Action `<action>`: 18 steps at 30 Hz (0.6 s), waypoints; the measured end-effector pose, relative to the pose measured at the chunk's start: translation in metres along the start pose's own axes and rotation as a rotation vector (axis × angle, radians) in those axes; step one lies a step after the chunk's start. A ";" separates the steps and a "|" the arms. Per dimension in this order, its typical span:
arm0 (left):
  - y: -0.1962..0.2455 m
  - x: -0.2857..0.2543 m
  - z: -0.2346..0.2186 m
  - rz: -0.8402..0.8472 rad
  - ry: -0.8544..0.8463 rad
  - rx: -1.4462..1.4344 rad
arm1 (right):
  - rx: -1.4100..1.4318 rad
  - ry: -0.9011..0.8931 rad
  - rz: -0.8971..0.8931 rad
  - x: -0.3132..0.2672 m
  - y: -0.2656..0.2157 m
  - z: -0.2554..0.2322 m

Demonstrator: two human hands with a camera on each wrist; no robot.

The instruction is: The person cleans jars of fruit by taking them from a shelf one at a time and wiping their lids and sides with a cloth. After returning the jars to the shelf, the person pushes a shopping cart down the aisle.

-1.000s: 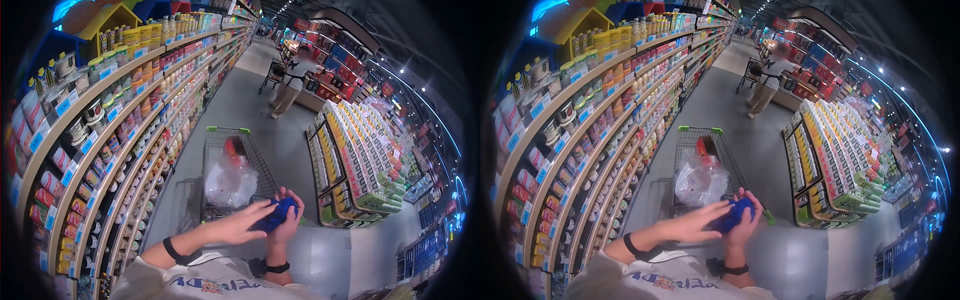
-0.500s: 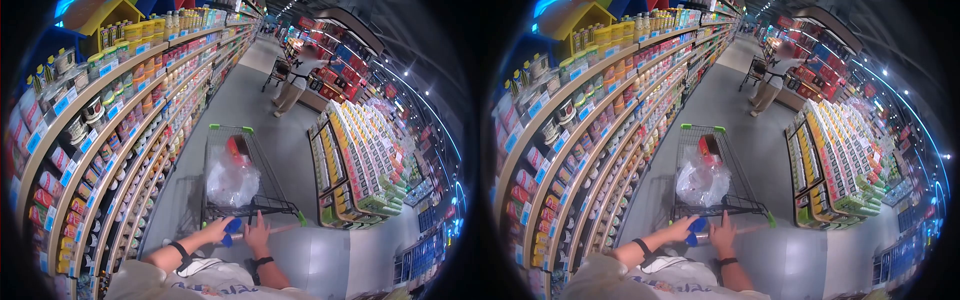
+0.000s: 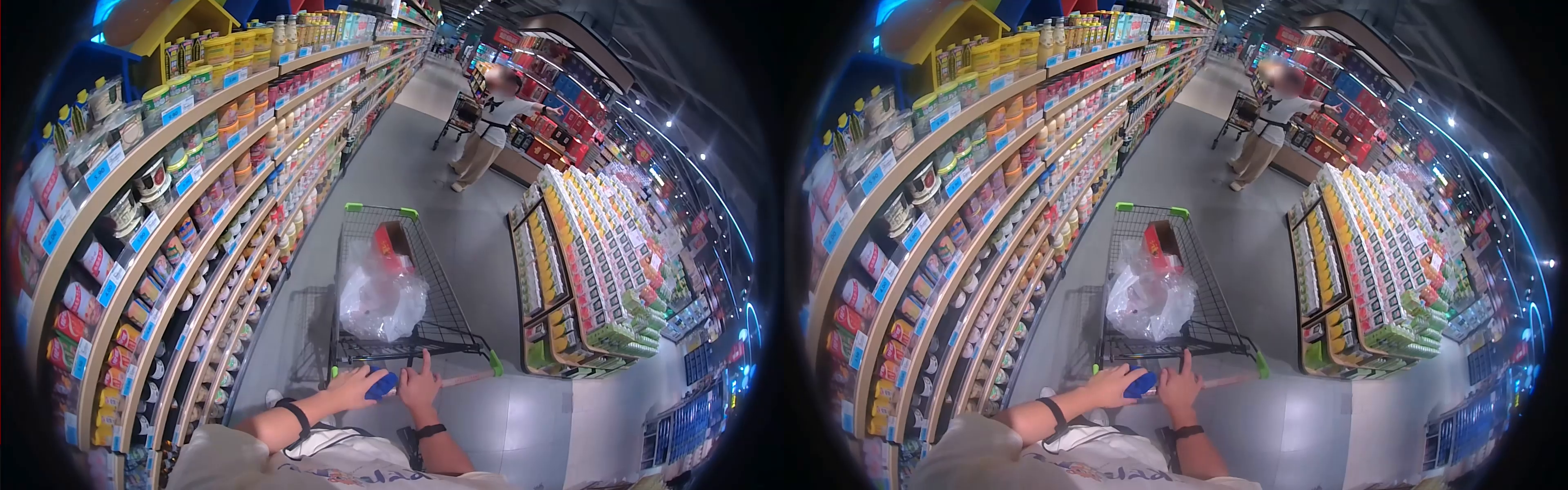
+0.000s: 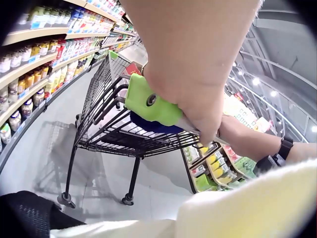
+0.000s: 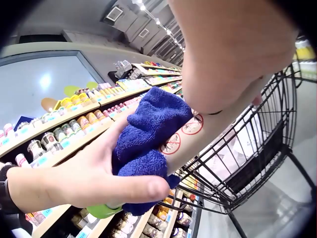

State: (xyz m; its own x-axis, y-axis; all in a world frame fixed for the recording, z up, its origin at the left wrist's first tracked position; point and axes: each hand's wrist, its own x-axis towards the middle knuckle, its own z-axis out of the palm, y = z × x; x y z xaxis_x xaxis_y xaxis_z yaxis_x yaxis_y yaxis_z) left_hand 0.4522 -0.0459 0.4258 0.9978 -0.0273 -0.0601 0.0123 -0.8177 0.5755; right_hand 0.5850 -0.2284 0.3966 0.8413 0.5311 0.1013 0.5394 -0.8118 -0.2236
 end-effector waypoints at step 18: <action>-0.016 0.007 -0.003 0.118 -0.015 0.026 | -0.087 -0.160 0.243 0.005 0.043 0.008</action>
State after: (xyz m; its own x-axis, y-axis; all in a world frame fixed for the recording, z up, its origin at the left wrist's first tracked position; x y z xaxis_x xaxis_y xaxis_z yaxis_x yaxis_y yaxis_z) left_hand 0.4595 -0.0318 0.4187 0.9911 -0.1327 -0.0052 -0.1072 -0.8230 0.5578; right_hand 0.6122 -0.2588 0.3798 0.9334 0.3444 -0.1003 0.3297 -0.9339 -0.1384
